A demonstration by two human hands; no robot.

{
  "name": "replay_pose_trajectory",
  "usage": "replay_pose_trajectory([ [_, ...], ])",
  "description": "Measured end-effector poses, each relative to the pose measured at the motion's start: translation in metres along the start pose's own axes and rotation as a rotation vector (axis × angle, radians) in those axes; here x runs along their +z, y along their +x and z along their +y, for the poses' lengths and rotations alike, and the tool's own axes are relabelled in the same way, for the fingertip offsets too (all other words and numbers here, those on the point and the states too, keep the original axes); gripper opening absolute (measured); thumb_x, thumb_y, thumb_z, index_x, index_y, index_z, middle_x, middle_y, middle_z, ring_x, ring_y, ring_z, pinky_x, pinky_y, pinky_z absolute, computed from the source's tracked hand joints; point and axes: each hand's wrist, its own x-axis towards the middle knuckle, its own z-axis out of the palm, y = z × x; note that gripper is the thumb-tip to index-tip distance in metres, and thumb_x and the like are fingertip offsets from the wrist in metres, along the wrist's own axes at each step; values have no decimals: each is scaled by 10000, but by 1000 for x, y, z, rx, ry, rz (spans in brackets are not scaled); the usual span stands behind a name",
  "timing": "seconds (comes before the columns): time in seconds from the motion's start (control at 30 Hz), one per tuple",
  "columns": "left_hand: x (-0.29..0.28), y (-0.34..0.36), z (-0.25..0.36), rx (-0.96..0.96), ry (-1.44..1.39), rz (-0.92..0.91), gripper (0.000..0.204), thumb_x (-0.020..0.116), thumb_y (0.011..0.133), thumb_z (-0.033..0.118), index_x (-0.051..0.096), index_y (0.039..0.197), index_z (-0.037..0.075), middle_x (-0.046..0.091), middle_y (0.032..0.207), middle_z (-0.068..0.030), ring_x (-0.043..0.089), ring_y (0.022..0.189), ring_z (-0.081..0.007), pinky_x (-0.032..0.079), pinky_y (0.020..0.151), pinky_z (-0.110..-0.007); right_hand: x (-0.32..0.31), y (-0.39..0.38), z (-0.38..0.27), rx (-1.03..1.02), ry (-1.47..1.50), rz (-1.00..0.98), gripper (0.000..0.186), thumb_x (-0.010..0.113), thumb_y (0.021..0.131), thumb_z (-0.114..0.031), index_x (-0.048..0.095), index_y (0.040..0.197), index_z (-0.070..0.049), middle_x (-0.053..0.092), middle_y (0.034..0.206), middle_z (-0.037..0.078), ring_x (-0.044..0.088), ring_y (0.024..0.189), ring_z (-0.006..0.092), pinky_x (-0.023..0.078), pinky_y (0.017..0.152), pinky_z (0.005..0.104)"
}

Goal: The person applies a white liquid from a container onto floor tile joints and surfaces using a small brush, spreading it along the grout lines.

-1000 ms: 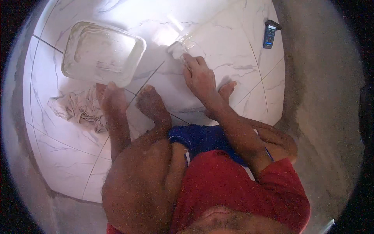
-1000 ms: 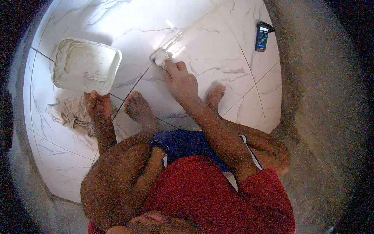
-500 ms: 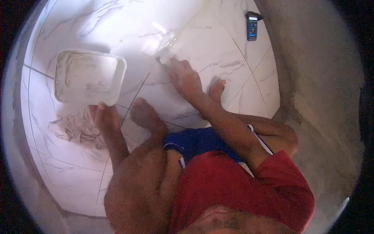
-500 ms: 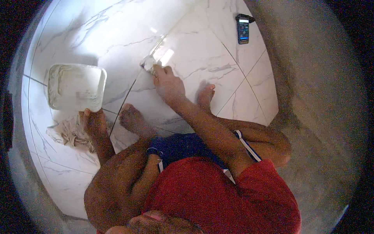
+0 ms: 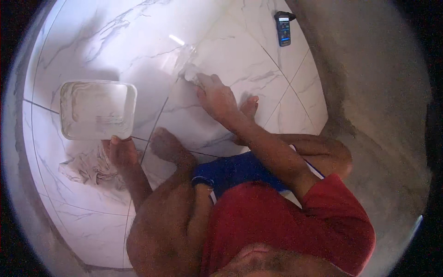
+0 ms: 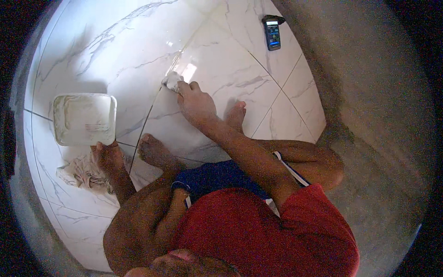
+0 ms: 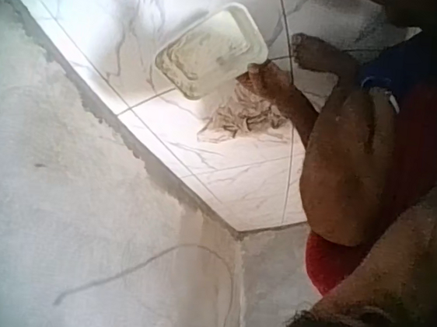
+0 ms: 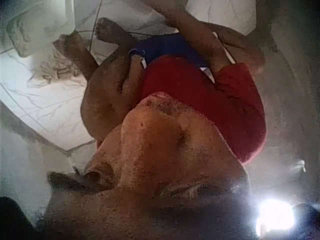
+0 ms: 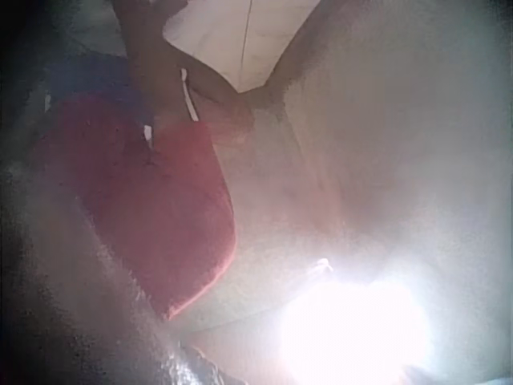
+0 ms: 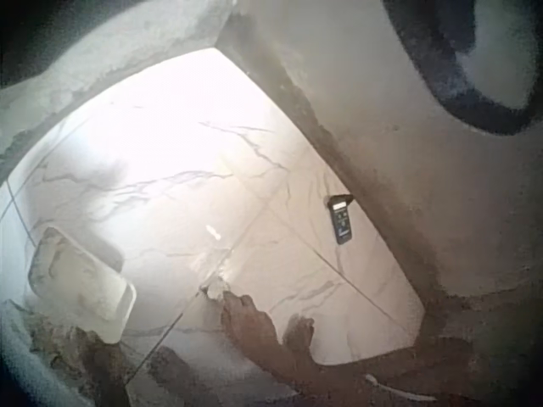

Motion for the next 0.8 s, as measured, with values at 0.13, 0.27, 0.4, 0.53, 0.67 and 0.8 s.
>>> replay_pose_trajectory([
  [0.13, -9, 2, 0, 7, -31, -35, 682, 652, 888, 67, 329, 1479, -39, 390, 1509, -221, 407, 1388, -358, 342, 1180, -492, -31, 31, 24, -38, -133, 162, 280, 524, 975, -272, 570, 1177, -84, 630, 985, 225, 688, 792, 410, 576, 688, 509],
  [0.27, -7, 6, 0, -9, -99, -75, 705, 679, 854, 55, 341, 1464, -48, 465, 1446, -203, 466, 1341, -316, 371, 1144, -467, -77, 98, 62, 98, -438, 115, 319, 490, 989, -317, 605, 1091, -37, 694, 852, 213, 707, 822, 385, 569, 720, 519],
  [0.4, -4, 3, 0, -2, -41, -7, 664, 683, 863, 75, 384, 1442, -47, 474, 1440, -200, 477, 1334, -315, 375, 1139, -468, -102, 135, 71, 78, -567, 162, 330, 509, 978, -308, 650, 1052, -19, 713, 882, 224, 719, 842, 386, 573, 757, 520],
  [0.53, -8, 3, 1, 10, -30, 2, 643, 689, 865, 90, 409, 1425, -55, 487, 1427, -206, 489, 1324, -316, 380, 1134, -470, -108, 152, 65, 35, -592, 144, 315, 538, 961, -290, 693, 985, -17, 719, 918, 220, 720, 855, 382, 579, 776, 501],
  [0.67, -8, 4, 2, 42, -7, -20, 674, 700, 860, 112, 394, 1435, -61, 484, 1430, -207, 491, 1319, -324, 377, 1135, -474, -100, 160, 56, 51, -600, 99, 266, 557, 927, -222, 723, 932, -14, 730, 909, 196, 726, 851, 363, 589, 779, 471],
  [0.8, -6, 7, 6, 32, -8, -9, 698, 711, 856, 128, 383, 1440, -65, 485, 1428, -206, 489, 1319, -329, 382, 1128, -471, -90, 158, 49, 35, -607, 102, 219, 565, 882, -150, 729, 931, -13, 735, 872, 183, 731, 848, 348, 593, 780, 463],
])
